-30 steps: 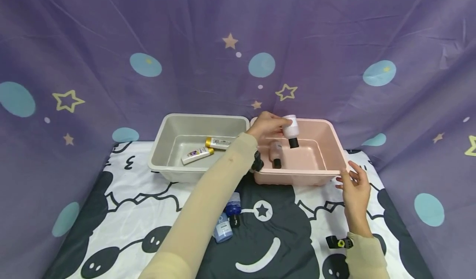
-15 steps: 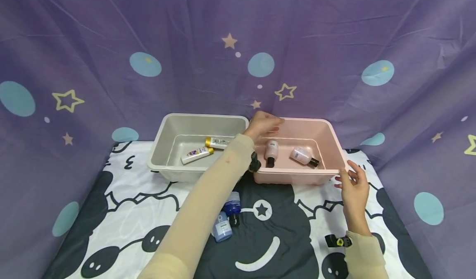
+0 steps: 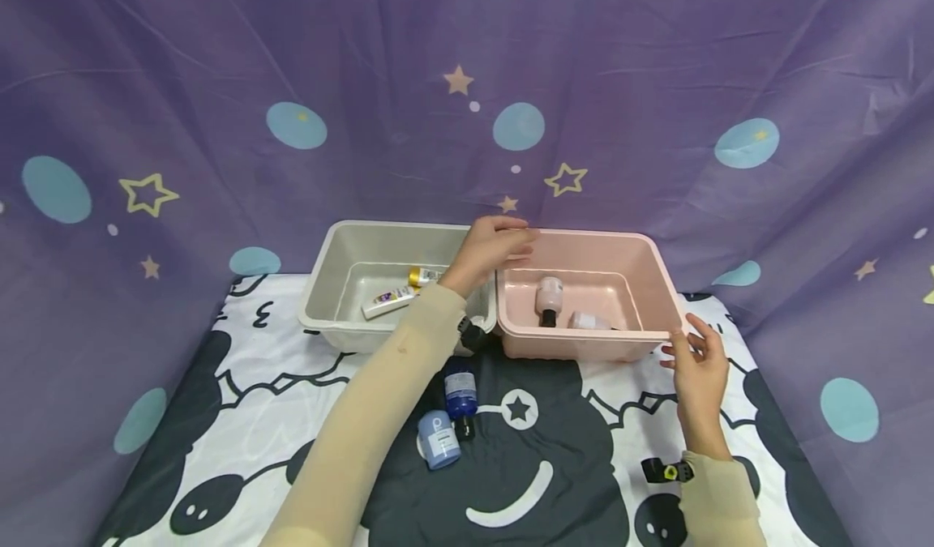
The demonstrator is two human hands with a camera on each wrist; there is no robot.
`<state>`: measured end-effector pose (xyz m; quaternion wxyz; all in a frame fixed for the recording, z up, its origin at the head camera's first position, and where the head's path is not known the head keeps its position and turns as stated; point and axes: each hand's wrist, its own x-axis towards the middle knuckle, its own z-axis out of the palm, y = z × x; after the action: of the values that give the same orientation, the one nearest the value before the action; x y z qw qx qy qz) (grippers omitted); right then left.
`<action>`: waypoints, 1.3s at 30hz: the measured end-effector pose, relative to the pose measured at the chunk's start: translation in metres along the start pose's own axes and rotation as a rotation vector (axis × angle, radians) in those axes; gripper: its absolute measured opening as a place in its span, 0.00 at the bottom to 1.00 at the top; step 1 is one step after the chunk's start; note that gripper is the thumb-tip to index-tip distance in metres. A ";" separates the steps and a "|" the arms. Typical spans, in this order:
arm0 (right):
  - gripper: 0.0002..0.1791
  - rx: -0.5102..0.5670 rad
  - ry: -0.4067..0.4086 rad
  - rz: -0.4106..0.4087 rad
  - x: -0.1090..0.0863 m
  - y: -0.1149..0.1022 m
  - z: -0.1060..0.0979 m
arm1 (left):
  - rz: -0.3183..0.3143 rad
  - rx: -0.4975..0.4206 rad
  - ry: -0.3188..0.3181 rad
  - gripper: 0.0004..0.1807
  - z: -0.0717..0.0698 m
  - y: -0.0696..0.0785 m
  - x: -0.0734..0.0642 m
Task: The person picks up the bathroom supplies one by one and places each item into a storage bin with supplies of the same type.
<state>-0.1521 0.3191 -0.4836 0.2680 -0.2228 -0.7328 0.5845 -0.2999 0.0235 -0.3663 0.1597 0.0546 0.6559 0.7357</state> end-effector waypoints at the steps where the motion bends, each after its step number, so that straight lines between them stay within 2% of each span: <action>1: 0.24 0.003 0.004 0.005 0.000 0.000 0.000 | 0.007 0.005 0.001 0.27 -0.003 0.000 -0.004; 6: 0.24 0.011 0.011 0.022 0.000 0.000 0.000 | 0.054 0.028 0.004 0.24 -0.018 -0.007 -0.030; 12: 0.23 0.017 0.013 0.024 -0.001 0.000 0.000 | 0.107 0.023 0.005 0.24 -0.040 -0.019 -0.068; 20: 0.24 0.014 0.005 0.013 -0.002 0.002 -0.001 | 0.133 0.066 0.062 0.22 -0.065 -0.040 -0.120; 25: 0.24 0.014 0.011 0.014 -0.002 0.002 -0.001 | 0.117 0.107 0.077 0.24 -0.078 -0.060 -0.149; 29: 0.24 0.033 0.016 0.011 -0.002 0.002 -0.001 | 0.086 0.175 0.099 0.25 -0.086 -0.079 -0.167; 35: 0.23 0.039 0.019 0.010 -0.003 0.001 0.000 | 0.038 0.310 0.171 0.24 -0.098 -0.108 -0.184; 39: 0.23 0.043 0.022 0.007 -0.003 0.002 0.001 | -0.004 0.342 0.199 0.24 -0.103 -0.126 -0.192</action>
<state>-0.1501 0.3170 -0.4856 0.2787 -0.2256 -0.7163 0.5986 -0.1283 -0.1217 -0.4787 0.0839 0.0066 0.7839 0.6152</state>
